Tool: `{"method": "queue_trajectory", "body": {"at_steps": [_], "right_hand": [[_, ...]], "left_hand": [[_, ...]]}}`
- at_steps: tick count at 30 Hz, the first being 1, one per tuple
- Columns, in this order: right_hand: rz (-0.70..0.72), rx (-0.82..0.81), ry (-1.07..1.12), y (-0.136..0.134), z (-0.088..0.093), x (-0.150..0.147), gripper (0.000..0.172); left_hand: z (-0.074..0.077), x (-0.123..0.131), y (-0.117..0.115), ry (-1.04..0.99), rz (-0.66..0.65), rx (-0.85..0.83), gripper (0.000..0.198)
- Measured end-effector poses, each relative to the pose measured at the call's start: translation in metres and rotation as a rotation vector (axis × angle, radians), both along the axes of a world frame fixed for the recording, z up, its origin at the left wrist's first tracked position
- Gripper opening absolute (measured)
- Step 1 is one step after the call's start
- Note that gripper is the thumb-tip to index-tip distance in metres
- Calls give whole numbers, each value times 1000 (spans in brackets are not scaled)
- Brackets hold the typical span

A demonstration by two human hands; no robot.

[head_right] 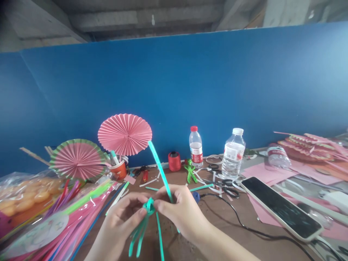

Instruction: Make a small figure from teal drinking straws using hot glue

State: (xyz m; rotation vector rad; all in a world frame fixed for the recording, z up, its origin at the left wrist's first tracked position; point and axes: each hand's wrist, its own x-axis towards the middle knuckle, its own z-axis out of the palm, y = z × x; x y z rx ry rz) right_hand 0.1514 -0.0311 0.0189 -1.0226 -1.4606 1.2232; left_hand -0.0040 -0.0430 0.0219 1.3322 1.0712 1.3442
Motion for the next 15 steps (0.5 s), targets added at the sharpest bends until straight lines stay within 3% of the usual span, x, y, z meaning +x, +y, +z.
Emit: {"method": "queue_trajectory", "body": {"at_steps": [7, 15], "right_hand": [[-34, -21, -25, -7, 4, -7, 4], [-135, 173, -71, -12, -1, -13, 13]], "left_hand": [[4, -2, 0, 140, -17, 138, 9], [5, 5, -5, 101, 65, 141, 12]]}}
